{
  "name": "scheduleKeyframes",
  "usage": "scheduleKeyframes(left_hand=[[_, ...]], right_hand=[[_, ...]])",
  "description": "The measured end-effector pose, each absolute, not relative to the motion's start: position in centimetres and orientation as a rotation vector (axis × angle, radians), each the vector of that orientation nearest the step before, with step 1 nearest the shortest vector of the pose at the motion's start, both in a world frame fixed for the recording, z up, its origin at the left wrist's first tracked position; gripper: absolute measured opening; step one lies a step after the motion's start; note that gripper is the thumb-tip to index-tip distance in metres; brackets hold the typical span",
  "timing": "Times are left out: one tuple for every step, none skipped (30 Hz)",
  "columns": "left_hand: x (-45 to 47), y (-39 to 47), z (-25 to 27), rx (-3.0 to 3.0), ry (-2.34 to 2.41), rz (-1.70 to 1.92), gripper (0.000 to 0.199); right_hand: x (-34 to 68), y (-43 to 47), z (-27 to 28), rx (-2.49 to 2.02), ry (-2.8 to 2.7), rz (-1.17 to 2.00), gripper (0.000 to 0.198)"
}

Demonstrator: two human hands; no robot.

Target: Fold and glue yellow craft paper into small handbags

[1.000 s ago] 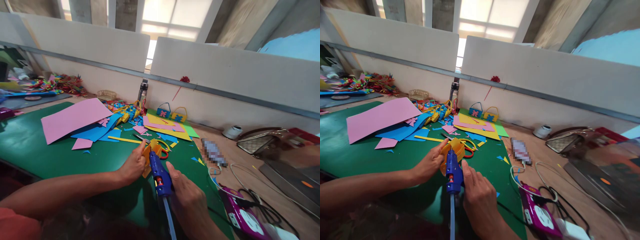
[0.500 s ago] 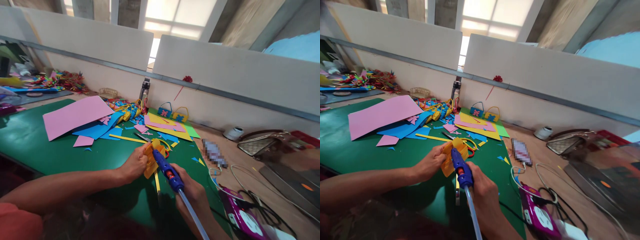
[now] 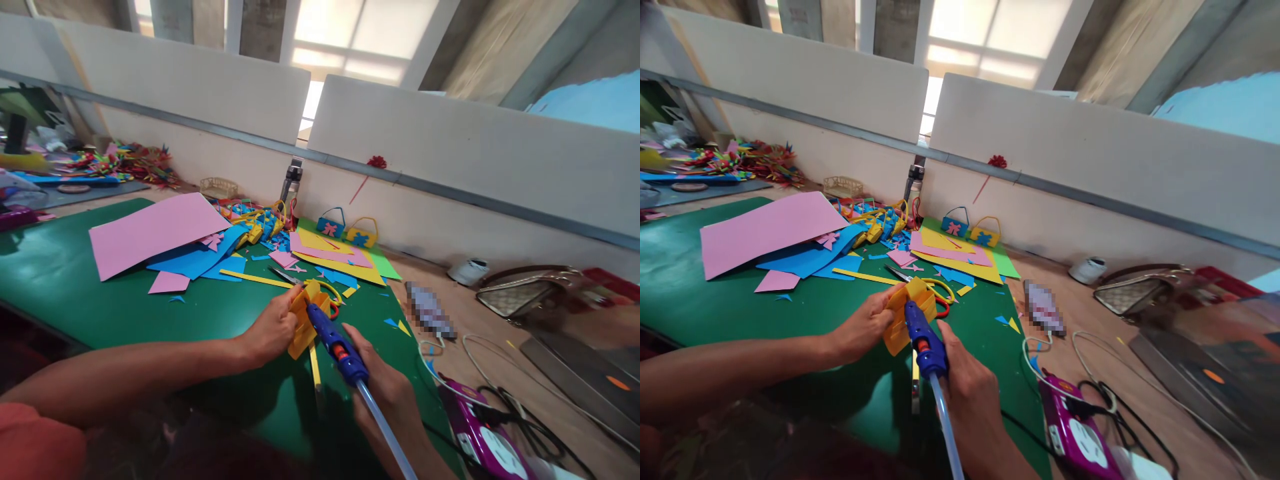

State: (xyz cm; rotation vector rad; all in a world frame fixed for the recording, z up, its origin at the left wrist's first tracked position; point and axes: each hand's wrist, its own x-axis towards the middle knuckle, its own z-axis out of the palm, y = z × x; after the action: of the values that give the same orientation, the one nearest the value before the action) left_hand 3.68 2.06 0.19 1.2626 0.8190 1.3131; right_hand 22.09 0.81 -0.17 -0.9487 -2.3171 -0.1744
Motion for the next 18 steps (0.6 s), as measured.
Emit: scheduleKeyframes(left_hand=[[3.68,2.02,0.23,1.258,0.805,1.307,0.049],[3.69,1.99,0.25,1.251,0.791,1.3,0.049],[3.7,1.96,0.26,1.246,0.782,1.294,0.049],[3.71,1.94,0.25,1.245,0.779,1.29,0.05],[3.73,1.93,0.25,1.246,0.78,1.285,0.05],[3.75,1.91,0.25,1.247,0.79,1.283,0.05],[3.78,1.89,0.27,1.248,0.803,1.279,0.051],[3.81,1.86,0.31,1.247,0.815,1.274,0.051],[3.84,1.83,0.37,1.245,0.822,1.269,0.051],[3.86,1.79,0.44,1.246,0.827,1.264,0.05],[3.88,1.75,0.51,1.246,0.83,1.26,0.049],[3.89,1.71,0.57,1.248,0.832,1.261,0.048],[3.9,1.68,0.6,1.253,0.835,1.26,0.047],[3.89,1.67,0.61,1.255,0.836,1.26,0.046],[3.88,1.67,0.59,1.254,0.835,1.258,0.045],[3.88,1.68,0.56,1.25,0.827,1.254,0.045],[3.87,1.71,0.51,1.246,0.818,1.251,0.046],[3.87,1.75,0.45,1.245,0.813,1.247,0.046]], right_hand=[[22.09,0.81,-0.14,-0.934,-2.314,-0.184,0.045],[22.08,0.82,-0.12,-0.926,-2.311,-0.196,0.045],[22.08,0.82,-0.1,-0.92,-2.31,-0.209,0.045],[22.09,0.82,-0.1,-0.917,-2.311,-0.22,0.045],[22.11,0.83,-0.1,-0.914,-2.31,-0.231,0.046],[22.13,0.83,-0.12,-0.912,-2.308,-0.239,0.046],[22.16,0.83,-0.14,-0.911,-2.309,-0.241,0.047],[22.19,0.83,-0.16,-0.915,-2.31,-0.24,0.047],[22.22,0.82,-0.18,-0.92,-2.312,-0.236,0.048],[22.25,0.81,-0.2,-0.928,-2.313,-0.232,0.048],[22.28,0.8,-0.21,-0.934,-2.311,-0.231,0.048],[22.3,0.79,-0.21,-0.938,-2.311,-0.23,0.048],[22.32,0.77,-0.2,-0.939,-2.309,-0.23,0.048],[22.34,0.76,-0.19,-0.939,-2.31,-0.23,0.048],[22.34,0.75,-0.17,-0.937,-2.311,-0.227,0.047],[22.33,0.74,-0.15,-0.937,-2.311,-0.223,0.047],[22.31,0.73,-0.12,-0.934,-2.312,-0.219,0.048],[22.28,0.74,-0.09,-0.93,-2.312,-0.216,0.048]])
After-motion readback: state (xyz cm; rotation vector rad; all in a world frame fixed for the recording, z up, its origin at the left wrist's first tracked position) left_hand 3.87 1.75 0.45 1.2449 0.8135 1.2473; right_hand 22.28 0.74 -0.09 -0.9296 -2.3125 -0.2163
